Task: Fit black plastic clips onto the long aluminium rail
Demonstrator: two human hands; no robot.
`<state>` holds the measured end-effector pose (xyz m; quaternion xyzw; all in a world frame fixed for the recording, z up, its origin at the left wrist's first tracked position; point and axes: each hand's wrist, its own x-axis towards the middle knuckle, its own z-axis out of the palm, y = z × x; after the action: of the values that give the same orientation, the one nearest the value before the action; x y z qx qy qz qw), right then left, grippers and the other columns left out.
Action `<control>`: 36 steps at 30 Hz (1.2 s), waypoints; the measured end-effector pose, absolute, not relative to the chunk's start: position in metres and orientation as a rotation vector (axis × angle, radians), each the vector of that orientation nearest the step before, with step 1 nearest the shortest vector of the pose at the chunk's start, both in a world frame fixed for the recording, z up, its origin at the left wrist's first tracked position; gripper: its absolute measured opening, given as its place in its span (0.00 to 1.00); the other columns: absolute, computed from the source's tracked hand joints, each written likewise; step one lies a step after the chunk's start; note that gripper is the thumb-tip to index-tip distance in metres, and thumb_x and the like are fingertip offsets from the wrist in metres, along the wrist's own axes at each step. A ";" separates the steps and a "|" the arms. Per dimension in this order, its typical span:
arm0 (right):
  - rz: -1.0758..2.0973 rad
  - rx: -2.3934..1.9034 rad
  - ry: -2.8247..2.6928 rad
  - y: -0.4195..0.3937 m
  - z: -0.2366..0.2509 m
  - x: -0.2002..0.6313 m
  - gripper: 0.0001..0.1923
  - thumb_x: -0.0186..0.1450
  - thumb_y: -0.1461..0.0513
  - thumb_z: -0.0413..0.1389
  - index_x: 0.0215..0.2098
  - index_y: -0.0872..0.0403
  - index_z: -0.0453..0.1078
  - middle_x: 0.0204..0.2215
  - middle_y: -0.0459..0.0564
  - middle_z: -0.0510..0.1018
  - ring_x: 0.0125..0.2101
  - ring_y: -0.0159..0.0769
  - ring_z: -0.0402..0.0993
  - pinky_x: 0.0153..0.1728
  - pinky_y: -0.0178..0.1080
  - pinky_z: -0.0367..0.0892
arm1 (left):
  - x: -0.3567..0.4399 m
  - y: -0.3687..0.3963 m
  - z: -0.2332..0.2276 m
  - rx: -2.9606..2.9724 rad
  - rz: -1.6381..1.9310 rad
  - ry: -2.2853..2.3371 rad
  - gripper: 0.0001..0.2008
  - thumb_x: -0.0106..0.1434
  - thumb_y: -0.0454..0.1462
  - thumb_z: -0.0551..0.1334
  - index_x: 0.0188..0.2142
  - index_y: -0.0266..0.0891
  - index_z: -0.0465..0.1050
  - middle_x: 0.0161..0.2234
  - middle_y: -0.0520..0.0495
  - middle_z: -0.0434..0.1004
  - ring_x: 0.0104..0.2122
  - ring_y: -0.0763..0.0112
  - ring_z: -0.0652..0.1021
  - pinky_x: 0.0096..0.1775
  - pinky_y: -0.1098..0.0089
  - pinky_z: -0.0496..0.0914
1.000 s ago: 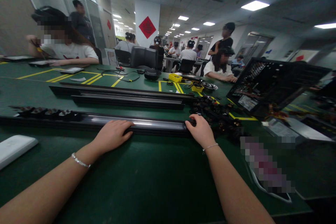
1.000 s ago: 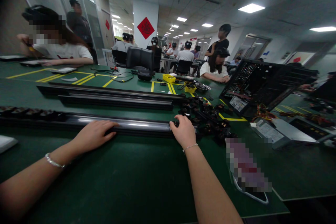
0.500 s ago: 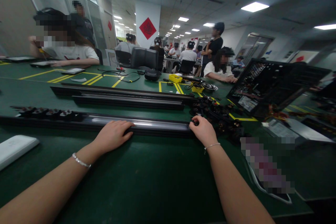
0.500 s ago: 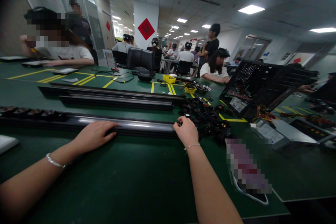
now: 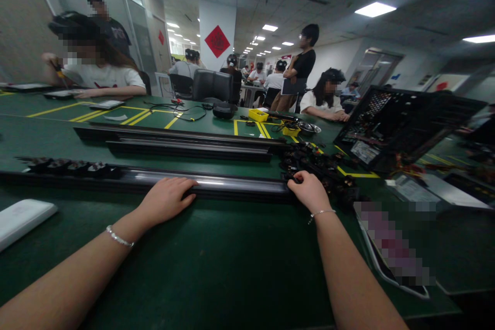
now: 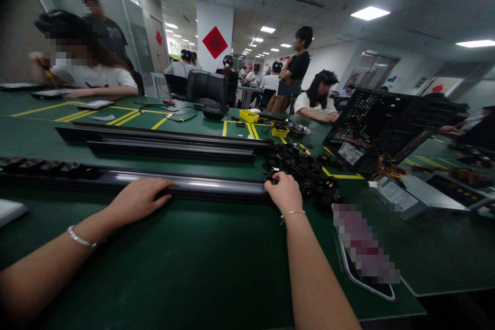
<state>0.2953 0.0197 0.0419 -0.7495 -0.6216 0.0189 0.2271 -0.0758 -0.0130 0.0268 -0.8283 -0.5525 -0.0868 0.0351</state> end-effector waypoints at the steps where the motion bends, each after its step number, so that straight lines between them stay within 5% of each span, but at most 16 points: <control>1: 0.054 -2.078 -1.708 0.020 0.042 0.298 0.17 0.55 0.54 0.51 0.38 0.54 0.70 0.37 0.54 0.72 0.39 0.41 0.69 0.41 0.40 0.63 | -0.076 -0.013 0.027 -2.546 -0.269 -1.702 0.20 0.61 0.46 0.49 0.48 0.42 0.68 0.46 0.45 0.75 0.46 0.60 0.73 0.47 0.60 0.63; 19: 0.258 -2.301 -1.586 0.014 0.059 0.307 0.30 0.55 0.47 0.50 0.49 0.57 0.65 0.40 0.60 0.74 0.41 0.47 0.71 0.39 0.42 0.64 | -0.076 -0.012 0.026 -2.543 -0.245 -1.703 0.20 0.61 0.46 0.49 0.49 0.43 0.68 0.47 0.45 0.74 0.47 0.61 0.73 0.47 0.61 0.63; 36: 0.285 -2.327 -1.467 0.020 0.052 0.325 0.26 0.53 0.51 0.52 0.47 0.55 0.66 0.40 0.55 0.75 0.40 0.43 0.71 0.39 0.38 0.63 | -0.078 -0.011 0.025 -2.545 -0.237 -1.695 0.21 0.62 0.46 0.49 0.49 0.42 0.68 0.46 0.45 0.74 0.46 0.61 0.73 0.47 0.61 0.63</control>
<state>0.3251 0.0196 0.0519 -0.8266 -0.5212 0.1014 0.1866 -0.0780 -0.0114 0.0249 -0.8292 -0.5523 -0.0771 0.0374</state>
